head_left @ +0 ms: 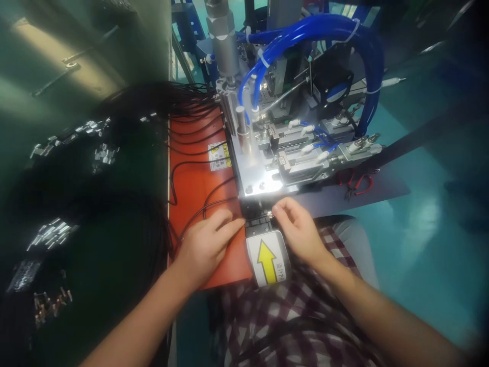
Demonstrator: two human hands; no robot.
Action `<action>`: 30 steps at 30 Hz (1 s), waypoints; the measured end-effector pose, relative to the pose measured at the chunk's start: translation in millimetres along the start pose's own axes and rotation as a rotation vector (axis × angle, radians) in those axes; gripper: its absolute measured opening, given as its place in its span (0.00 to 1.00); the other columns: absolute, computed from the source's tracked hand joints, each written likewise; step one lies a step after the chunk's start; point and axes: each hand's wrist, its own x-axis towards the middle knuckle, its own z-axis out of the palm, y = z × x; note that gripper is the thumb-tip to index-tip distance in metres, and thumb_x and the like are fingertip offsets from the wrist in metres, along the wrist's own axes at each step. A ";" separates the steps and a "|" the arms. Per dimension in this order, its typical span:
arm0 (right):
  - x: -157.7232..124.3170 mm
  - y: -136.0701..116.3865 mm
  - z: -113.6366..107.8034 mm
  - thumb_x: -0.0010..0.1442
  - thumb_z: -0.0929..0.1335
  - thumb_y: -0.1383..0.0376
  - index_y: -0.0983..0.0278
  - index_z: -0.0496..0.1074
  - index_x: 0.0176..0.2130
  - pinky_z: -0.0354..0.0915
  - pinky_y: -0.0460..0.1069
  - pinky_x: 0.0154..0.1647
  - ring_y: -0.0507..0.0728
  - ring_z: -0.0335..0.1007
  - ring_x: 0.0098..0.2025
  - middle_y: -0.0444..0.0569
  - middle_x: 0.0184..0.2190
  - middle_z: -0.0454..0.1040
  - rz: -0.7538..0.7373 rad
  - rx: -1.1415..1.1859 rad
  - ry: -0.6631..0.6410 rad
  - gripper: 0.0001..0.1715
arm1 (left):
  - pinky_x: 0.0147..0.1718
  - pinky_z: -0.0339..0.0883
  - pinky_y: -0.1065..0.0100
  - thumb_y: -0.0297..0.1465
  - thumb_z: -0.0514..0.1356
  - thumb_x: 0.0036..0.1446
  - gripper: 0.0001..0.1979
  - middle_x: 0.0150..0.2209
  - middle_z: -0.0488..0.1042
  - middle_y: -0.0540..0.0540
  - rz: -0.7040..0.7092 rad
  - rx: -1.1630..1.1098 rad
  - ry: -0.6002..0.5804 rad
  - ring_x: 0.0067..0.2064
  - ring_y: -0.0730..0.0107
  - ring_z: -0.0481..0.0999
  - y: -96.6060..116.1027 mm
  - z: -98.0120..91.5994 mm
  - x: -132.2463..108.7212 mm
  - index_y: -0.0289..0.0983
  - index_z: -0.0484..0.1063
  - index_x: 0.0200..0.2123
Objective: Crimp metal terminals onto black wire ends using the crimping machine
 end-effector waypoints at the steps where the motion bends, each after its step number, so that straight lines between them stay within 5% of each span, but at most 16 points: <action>1: 0.2 -0.2 0.1 0.65 0.61 0.60 0.61 0.62 0.30 0.57 0.47 0.28 0.53 0.59 0.27 0.41 0.24 0.61 -0.035 -0.025 0.004 0.12 | 0.32 0.69 0.73 0.23 0.48 0.64 0.15 0.38 0.74 0.43 0.004 0.004 -0.001 0.36 0.70 0.76 0.0 -0.3 0.3 0.35 0.75 0.44; 10: 1.3 -1.8 -2.6 0.66 0.60 0.63 0.61 0.60 0.30 0.56 0.48 0.31 0.53 0.60 0.28 0.42 0.25 0.63 -0.139 -0.186 0.011 0.11 | 0.35 0.70 0.72 0.25 0.48 0.64 0.16 0.38 0.73 0.44 -0.084 -0.120 -0.055 0.37 0.71 0.75 0.6 -5.4 2.1 0.37 0.76 0.45; 14: 0.8 -1.7 -3.3 0.66 0.60 0.63 0.61 0.59 0.30 0.56 0.48 0.32 0.53 0.59 0.28 0.42 0.25 0.62 -0.133 -0.161 -0.009 0.11 | 0.36 0.70 0.70 0.29 0.53 0.62 0.12 0.35 0.74 0.46 -0.391 -0.417 -0.090 0.35 0.70 0.76 6.2 -18.4 5.6 0.38 0.76 0.41; 17: 0.6 -1.9 -3.9 0.66 0.60 0.63 0.61 0.59 0.30 0.56 0.48 0.32 0.53 0.59 0.29 0.42 0.26 0.61 -0.122 -0.148 -0.011 0.11 | 0.23 0.67 0.72 0.33 0.56 0.60 0.07 0.23 0.70 0.52 -0.708 -0.655 -0.180 0.22 0.73 0.71 12.5 -29.9 6.2 0.37 0.71 0.39; 19: 0.7 -2.1 -4.2 0.66 0.60 0.63 0.61 0.59 0.30 0.56 0.48 0.32 0.53 0.59 0.29 0.41 0.25 0.61 -0.115 -0.141 -0.013 0.11 | 0.20 0.63 0.74 0.34 0.57 0.59 0.06 0.21 0.69 0.54 -0.787 -0.716 -0.200 0.19 0.75 0.68 15.2 -33.0 4.5 0.37 0.69 0.36; 21: 1.0 -2.4 -4.4 0.66 0.60 0.63 0.61 0.59 0.30 0.55 0.48 0.32 0.52 0.59 0.28 0.41 0.25 0.60 -0.114 -0.142 -0.020 0.12 | 0.26 0.67 0.72 0.32 0.57 0.59 0.05 0.29 0.73 0.50 -0.691 -0.599 -0.121 0.26 0.73 0.74 14.5 -30.6 1.3 0.37 0.70 0.35; 24: 1.5 -2.7 -4.7 0.66 0.60 0.63 0.61 0.58 0.29 0.55 0.48 0.31 0.52 0.58 0.27 0.40 0.24 0.60 -0.115 -0.150 -0.027 0.12 | 0.36 0.70 0.69 0.28 0.52 0.62 0.09 0.37 0.74 0.45 -0.352 -0.245 -0.049 0.37 0.68 0.76 6.0 -21.2 -4.5 0.36 0.73 0.37; 27: 2.2 -2.4 -4.6 0.66 0.60 0.63 0.61 0.58 0.29 0.54 0.47 0.30 0.52 0.58 0.27 0.40 0.24 0.60 -0.110 -0.157 -0.031 0.12 | 0.30 0.68 0.70 0.23 0.48 0.63 0.13 0.37 0.75 0.43 -0.062 0.035 -0.097 0.34 0.68 0.74 -3.5 -13.5 -7.8 0.32 0.72 0.42; 30: 2.8 -1.9 -4.3 0.66 0.60 0.63 0.61 0.58 0.29 0.54 0.47 0.30 0.52 0.58 0.27 0.40 0.24 0.60 -0.113 -0.158 -0.037 0.12 | 0.28 0.67 0.68 0.20 0.48 0.61 0.13 0.35 0.75 0.41 0.034 0.217 -0.057 0.33 0.66 0.74 -1.4 -10.9 -7.3 0.29 0.73 0.41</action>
